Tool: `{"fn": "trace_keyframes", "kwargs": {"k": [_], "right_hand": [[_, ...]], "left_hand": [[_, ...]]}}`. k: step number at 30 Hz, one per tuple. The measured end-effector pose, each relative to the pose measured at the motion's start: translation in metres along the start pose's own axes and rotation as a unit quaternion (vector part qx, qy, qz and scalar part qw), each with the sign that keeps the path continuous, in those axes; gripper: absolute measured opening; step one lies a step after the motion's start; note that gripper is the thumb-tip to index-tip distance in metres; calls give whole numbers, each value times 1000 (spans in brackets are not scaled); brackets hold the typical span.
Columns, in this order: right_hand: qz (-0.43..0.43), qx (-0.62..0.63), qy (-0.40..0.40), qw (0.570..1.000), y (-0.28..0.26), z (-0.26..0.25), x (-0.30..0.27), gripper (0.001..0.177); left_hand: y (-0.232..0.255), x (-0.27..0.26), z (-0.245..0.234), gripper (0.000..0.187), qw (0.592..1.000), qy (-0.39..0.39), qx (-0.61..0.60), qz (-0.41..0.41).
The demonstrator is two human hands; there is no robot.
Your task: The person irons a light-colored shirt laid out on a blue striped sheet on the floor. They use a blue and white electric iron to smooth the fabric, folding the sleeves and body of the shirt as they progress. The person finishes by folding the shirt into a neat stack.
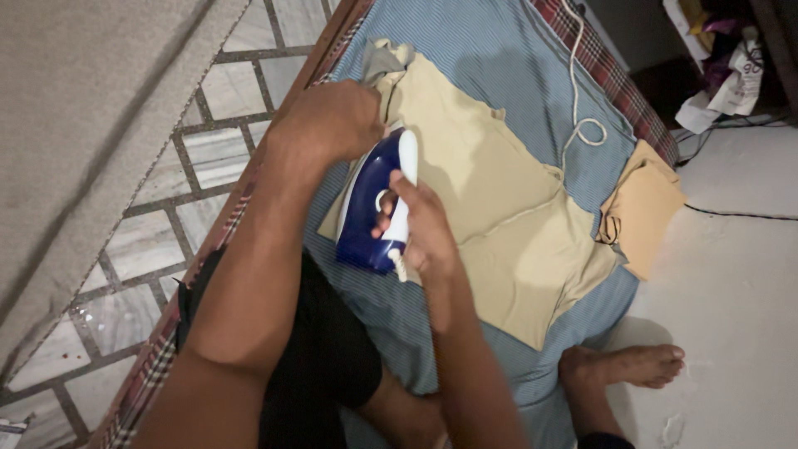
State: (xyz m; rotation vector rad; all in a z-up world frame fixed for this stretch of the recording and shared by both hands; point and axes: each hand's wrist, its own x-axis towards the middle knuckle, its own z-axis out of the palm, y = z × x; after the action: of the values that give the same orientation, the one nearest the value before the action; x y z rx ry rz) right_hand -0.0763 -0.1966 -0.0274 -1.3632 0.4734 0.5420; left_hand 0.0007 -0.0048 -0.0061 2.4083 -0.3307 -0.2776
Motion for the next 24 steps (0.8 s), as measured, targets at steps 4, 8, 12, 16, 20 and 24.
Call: {"fn": "trace_keyframes", "kwargs": {"k": [4, 8, 12, 16, 20, 24], "right_hand": [[-24, 4, 34, 999, 4, 12, -4, 21], [-46, -4, 63, 997, -4, 12, 19, 23], [-80, 18, 62, 995, -23, 5, 58, 26], [-65, 37, 71, 995, -42, 4, 89, 25], [-52, 36, 49, 997, -43, -3, 90, 22], [-19, -39, -27, 999, -42, -21, 58, 29]], "left_hand": [[1, 0, 1, 32, 1000, -23, -6, -17], [0, 1, 0, 33, 1000, -23, -6, -21], [0, 0, -1, 35, 998, -35, -30, -45], [-1, 4, 2, 32, 998, -46, -17, -42], [-7, 7, 8, 33, 999, -32, 2, -15], [-11, 7, 11, 36, 999, -36, 9, -20]]}}
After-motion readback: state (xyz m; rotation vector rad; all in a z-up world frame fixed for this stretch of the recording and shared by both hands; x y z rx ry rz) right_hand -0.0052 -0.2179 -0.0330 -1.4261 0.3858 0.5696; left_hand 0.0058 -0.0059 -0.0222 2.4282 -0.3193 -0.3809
